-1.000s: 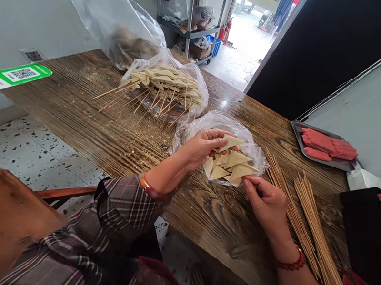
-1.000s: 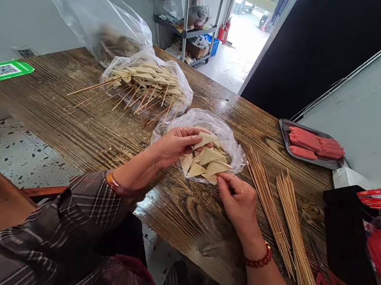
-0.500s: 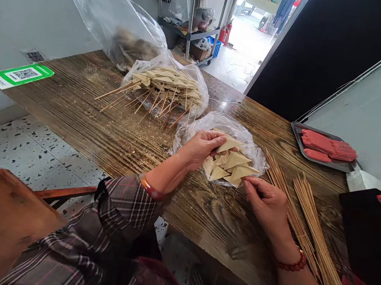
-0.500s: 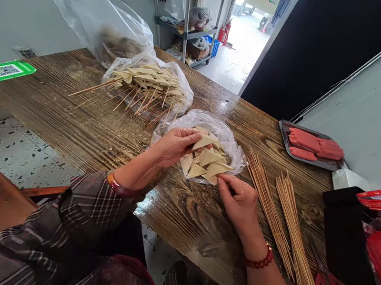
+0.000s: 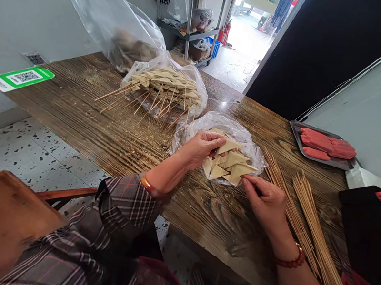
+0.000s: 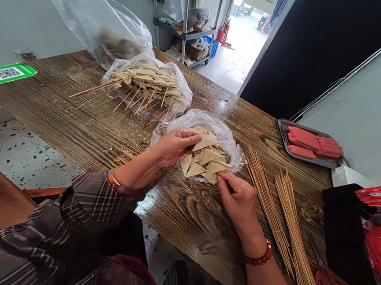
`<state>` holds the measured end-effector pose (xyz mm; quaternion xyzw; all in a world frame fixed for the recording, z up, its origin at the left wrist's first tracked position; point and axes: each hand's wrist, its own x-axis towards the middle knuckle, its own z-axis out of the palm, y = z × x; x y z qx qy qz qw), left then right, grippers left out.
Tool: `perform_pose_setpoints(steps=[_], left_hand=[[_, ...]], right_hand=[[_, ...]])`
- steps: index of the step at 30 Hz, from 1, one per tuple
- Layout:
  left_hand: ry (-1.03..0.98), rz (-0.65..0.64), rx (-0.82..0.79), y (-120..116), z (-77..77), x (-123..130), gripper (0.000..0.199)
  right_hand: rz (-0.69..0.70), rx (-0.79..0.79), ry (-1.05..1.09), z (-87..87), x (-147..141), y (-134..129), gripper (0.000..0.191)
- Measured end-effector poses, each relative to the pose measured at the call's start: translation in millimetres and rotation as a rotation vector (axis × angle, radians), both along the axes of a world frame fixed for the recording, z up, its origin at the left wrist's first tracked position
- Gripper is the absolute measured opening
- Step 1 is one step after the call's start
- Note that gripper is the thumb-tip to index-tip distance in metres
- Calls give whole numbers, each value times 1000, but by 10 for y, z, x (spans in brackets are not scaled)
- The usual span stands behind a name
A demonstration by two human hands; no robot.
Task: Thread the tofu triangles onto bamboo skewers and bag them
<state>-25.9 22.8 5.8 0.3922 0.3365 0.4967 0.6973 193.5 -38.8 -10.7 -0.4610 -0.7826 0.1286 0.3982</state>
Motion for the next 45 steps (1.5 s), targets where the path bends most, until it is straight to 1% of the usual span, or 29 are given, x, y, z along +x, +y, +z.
perform_pose_setpoints(steps=[5,12,16,28,35,45], left_hand=[[-41,-34,-20,7,1,-16,27],[-37,-67,39,6,31,-31,27],[-22,-80,42,-3,28,-30,28],[54,-49,26,3,-15,-15,17],[49,-20,1,0,-5,-9,18],[61,-13,11,-9,-18,7,16]], right_hand=[[-6,-12,11,4,-18,0,17],[2,-23,9,19,-17,-7,17],[-3,-24,17,18,-12,-6,18],[-33,-88,28,2,-23,-7,20],[-41,-133,31,5,-31,-27,21],[-40,-149,22,19,-48,-29,21]])
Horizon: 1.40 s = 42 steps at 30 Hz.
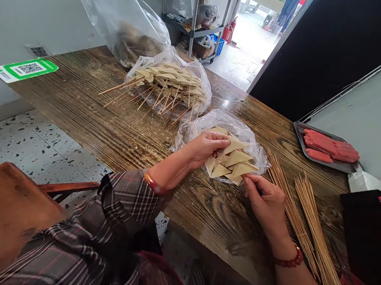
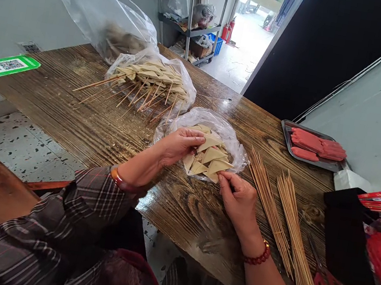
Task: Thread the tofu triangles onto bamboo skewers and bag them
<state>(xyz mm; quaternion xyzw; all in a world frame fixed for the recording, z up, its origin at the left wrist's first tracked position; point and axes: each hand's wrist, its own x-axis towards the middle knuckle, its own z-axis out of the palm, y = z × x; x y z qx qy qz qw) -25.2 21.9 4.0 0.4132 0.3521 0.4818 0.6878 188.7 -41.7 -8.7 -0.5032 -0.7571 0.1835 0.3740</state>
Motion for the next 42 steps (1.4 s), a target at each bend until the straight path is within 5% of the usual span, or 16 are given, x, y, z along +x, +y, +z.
perform_pose_setpoints(steps=[19,30,42], left_hand=[[-239,-132,-83,-37,11,80,31],[-268,56,-150,-24,95,47,13],[-262,11,-115,-28,49,77,17]], right_hand=[[-3,-155,152,12,-72,-15,25],[8,-184,140,30,-74,-17,27],[-9,-117,100,-21,-68,-14,25]])
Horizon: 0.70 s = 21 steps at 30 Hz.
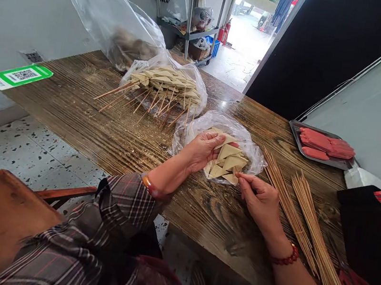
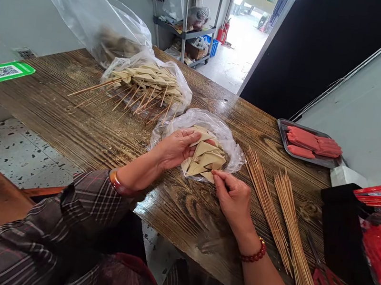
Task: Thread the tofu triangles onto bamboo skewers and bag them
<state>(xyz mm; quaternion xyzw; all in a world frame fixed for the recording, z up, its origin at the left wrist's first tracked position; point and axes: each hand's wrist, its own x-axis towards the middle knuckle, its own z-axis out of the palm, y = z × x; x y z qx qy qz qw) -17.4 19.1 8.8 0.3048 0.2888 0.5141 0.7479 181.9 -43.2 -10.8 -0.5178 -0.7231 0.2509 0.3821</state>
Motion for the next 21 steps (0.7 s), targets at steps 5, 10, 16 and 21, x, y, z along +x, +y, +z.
perform_pose_setpoints(steps=[5,10,16,21], left_hand=[[12,-22,19,-8,-4,1,18],[2,-32,32,-18,-14,1,19],[6,-40,18,-31,-12,7,20],[16,-48,12,-35,-17,14,21]], right_hand=[[-10,-14,0,13,-9,-3,26],[-15,-23,-13,24,-14,-14,26],[-11,-41,17,13,-22,-21,27],[-4,-44,26,17,-28,-22,26]])
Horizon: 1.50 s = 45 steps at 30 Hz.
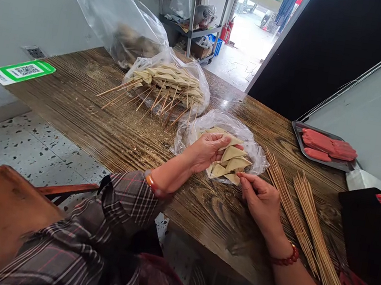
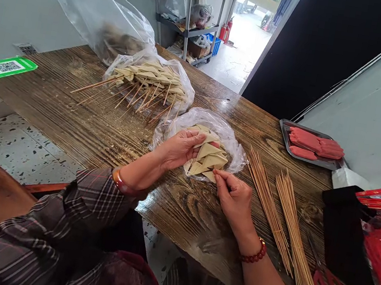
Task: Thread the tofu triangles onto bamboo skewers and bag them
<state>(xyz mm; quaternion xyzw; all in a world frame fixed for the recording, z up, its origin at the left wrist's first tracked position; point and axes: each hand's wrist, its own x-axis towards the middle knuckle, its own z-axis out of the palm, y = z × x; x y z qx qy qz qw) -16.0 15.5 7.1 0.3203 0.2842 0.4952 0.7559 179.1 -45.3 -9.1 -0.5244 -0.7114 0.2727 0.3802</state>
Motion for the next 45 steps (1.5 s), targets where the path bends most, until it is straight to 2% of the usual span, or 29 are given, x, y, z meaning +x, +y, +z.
perform_pose_setpoints(steps=[11,17,22,26,29,31,34,37,39,42,45], left_hand=[[-32,-35,2,2,-11,4,19],[-44,90,-24,43,-73,-58,19],[-91,119,-45,53,-109,-21,25],[-92,107,-87,21,-105,21,24],[-41,103,-82,8,-121,43,20],[-31,100,-88,11,-145,55,19],[-44,81,-92,23,-190,71,22],[-67,55,-40,28,-227,83,25],[-64,56,-6,28,-238,92,27],[-39,81,-10,29,-238,113,26],[-39,80,-12,31,-237,135,19]], right_hand=[[6,-29,-19,39,-3,-6,30],[48,-1,-116,-77,79,19,33],[-119,68,-122,-99,139,47,32],[-299,112,-66,-23,141,5,38],[-365,111,37,77,84,-10,44],[-352,84,72,207,-6,12,46],[-246,38,37,509,-243,109,43],[-107,-10,14,829,-603,272,41],[-19,-68,38,976,-890,404,42],[80,-229,182,1059,-1320,619,45],[97,-361,303,1037,-1660,857,37]])
